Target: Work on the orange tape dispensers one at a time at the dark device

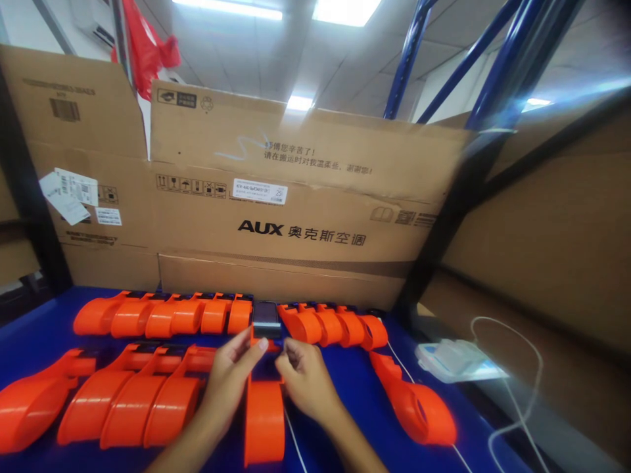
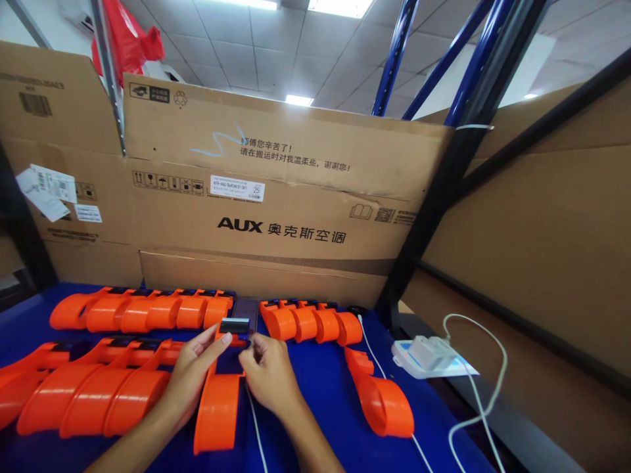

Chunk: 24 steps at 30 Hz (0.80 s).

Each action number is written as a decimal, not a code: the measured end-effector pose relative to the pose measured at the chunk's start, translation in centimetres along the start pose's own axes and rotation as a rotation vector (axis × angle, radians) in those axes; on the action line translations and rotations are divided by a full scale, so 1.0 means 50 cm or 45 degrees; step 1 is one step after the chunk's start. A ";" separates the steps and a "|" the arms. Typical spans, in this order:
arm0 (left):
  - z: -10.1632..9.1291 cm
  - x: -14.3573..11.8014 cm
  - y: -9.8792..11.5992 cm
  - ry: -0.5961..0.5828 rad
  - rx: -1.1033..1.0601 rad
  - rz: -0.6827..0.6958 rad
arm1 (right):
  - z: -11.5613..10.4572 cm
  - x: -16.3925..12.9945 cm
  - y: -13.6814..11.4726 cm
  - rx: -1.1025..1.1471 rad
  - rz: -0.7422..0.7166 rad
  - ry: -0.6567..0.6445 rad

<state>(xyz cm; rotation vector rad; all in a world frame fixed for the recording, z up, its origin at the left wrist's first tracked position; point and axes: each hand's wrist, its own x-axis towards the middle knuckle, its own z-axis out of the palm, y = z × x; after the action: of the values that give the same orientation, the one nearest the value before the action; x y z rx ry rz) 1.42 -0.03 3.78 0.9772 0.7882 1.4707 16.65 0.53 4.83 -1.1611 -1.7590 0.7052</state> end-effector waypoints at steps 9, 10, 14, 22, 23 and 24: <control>-0.005 -0.004 -0.002 0.075 -0.182 -0.094 | 0.004 0.005 0.008 -0.005 0.012 0.040; -0.005 -0.005 -0.001 0.091 -0.229 -0.124 | 0.006 0.004 0.008 -0.001 0.013 0.040; -0.009 -0.004 0.000 0.148 -0.333 -0.215 | -0.005 0.001 0.003 0.012 -0.015 -0.034; 0.000 -0.011 0.006 0.149 -0.330 -0.259 | -0.140 -0.001 0.026 -0.263 0.199 -0.457; 0.002 -0.015 0.010 0.126 -0.316 -0.245 | -0.150 -0.004 0.029 -0.283 0.233 -0.487; 0.004 -0.019 0.013 0.106 -0.305 -0.231 | -0.156 -0.007 0.032 -0.300 0.264 -0.519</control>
<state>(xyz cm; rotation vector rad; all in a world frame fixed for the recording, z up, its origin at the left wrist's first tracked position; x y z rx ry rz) 1.36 -1.06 4.31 0.6508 0.7208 1.4168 24.35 0.77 6.87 -1.4521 -2.1236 0.9276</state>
